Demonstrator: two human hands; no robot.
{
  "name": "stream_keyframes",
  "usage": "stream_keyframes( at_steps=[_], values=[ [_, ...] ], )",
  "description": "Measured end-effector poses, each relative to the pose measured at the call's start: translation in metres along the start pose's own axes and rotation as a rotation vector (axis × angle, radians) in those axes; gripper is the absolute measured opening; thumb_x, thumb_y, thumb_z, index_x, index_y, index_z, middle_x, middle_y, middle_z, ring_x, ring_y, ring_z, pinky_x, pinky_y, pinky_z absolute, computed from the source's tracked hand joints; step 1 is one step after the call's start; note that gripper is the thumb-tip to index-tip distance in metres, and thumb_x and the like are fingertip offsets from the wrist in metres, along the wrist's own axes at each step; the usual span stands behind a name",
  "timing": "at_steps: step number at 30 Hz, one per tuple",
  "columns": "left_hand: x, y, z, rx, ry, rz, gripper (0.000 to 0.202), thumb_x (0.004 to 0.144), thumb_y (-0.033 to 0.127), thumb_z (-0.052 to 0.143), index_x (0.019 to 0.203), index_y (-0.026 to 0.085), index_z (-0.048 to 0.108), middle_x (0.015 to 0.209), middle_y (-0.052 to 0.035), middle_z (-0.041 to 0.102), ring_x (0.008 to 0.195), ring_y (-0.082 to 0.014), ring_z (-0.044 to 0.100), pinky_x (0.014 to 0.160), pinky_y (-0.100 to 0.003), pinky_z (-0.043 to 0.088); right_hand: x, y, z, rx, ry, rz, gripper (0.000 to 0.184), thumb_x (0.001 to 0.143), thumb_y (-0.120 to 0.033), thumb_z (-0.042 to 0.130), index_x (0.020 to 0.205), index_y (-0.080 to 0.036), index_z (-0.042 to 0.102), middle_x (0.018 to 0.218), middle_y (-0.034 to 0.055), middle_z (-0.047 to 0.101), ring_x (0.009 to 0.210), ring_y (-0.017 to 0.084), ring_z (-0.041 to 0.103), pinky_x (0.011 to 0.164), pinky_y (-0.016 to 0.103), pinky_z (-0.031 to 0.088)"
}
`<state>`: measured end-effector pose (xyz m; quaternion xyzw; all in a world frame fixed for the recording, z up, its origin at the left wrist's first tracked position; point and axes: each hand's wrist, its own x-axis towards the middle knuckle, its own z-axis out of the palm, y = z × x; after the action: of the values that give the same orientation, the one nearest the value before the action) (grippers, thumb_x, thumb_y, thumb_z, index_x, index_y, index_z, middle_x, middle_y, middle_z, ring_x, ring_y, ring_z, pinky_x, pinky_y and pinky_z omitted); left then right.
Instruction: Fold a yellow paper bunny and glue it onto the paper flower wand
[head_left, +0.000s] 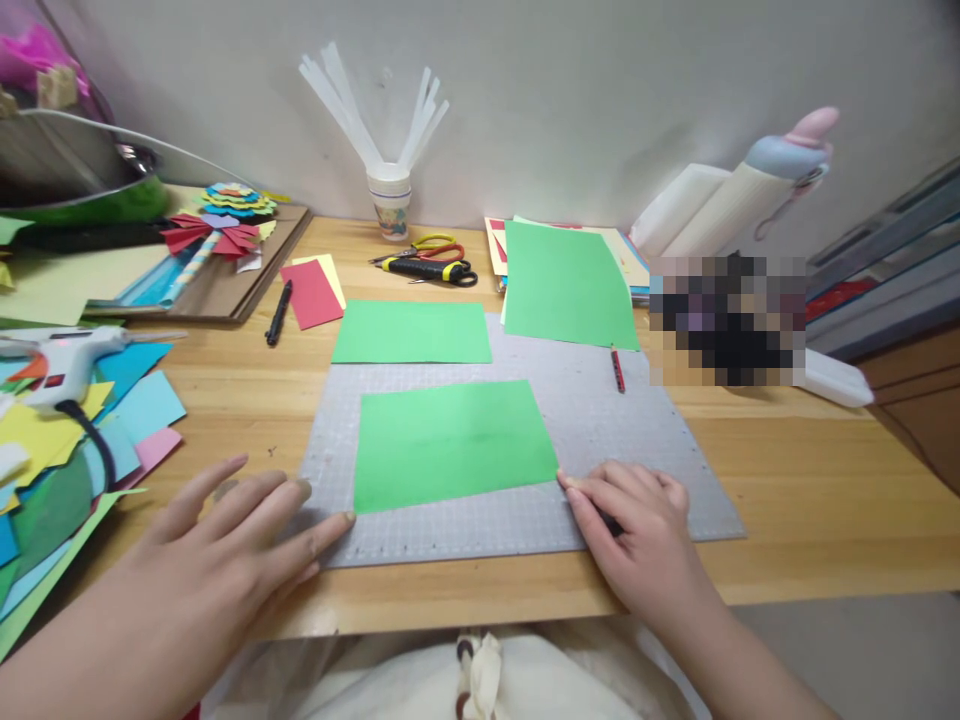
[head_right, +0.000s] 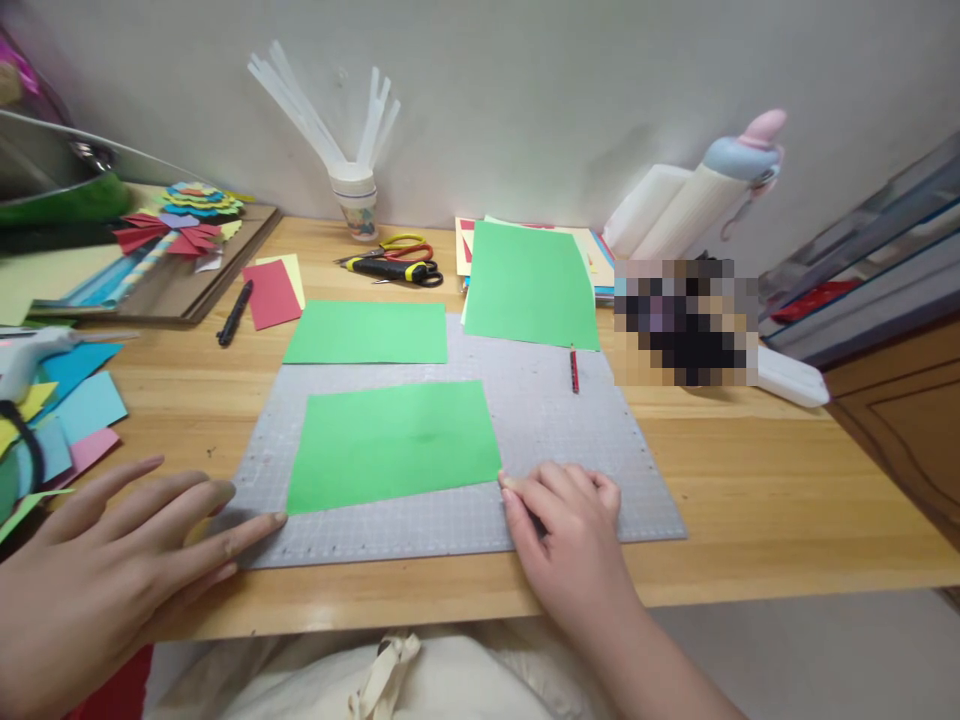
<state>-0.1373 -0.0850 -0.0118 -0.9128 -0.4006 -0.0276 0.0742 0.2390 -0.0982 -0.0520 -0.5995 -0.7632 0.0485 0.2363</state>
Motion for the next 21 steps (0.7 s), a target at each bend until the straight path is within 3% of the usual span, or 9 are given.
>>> stream_keyframes(
  at_steps=[4,7,11,14,21],
  values=[
    [0.0,0.0,-0.006,-0.014,-0.014,-0.055,0.042,0.086,0.016,0.045,0.111,0.043,0.067,0.089,0.0014,0.063,0.095,-0.025,0.056,0.107,-0.048,0.023,0.005,0.003,-0.009,0.005,-0.088,-0.047,0.023,0.098,-0.029,0.047,0.1,-0.024,0.07,0.082,0.0023,0.063,0.082,0.02,0.058,0.085,0.043,0.03],
    [0.009,0.013,-0.013,-0.073,0.006,-0.095,0.028,0.091,0.027,0.045,0.097,0.038,0.07,0.091,0.0026,0.064,0.096,-0.023,0.056,0.103,-0.045,0.027,0.016,0.003,-0.019,-0.039,-0.115,-0.146,0.026,0.098,-0.032,0.046,0.105,-0.024,0.071,0.092,0.006,0.063,0.089,0.022,0.058,0.09,0.048,0.03],
    [0.03,0.046,-0.004,-0.135,0.126,-0.112,0.032,0.093,0.03,0.047,0.118,0.038,0.065,0.114,-0.0025,0.066,0.106,-0.0258,0.055,0.101,-0.046,0.029,0.04,-0.007,-0.021,-0.056,-0.185,-0.412,0.032,0.096,-0.045,0.049,0.119,-0.032,0.068,0.117,0.0093,0.062,0.111,0.028,0.052,0.103,0.056,0.026],
    [0.045,0.066,0.01,-0.149,0.159,-0.175,0.029,0.094,0.032,0.048,0.114,0.039,0.068,0.112,-0.0028,0.068,0.108,-0.0263,0.056,0.104,-0.047,0.028,0.057,-0.017,-0.013,-0.076,-0.288,-0.613,0.036,0.094,-0.051,0.052,0.124,-0.036,0.065,0.133,0.0072,0.059,0.129,0.03,0.043,0.112,0.059,0.018],
    [0.046,0.073,0.018,-0.241,0.105,-0.254,0.032,0.093,0.03,0.047,0.117,0.039,0.067,0.11,-0.0056,0.063,0.104,-0.0265,0.055,0.1,-0.051,0.035,0.076,-0.026,0.0,-0.013,-0.392,-0.739,0.034,0.095,-0.055,0.048,0.12,-0.039,0.066,0.142,0.0028,0.055,0.142,0.029,0.033,0.116,0.063,0.005]
  ],
)
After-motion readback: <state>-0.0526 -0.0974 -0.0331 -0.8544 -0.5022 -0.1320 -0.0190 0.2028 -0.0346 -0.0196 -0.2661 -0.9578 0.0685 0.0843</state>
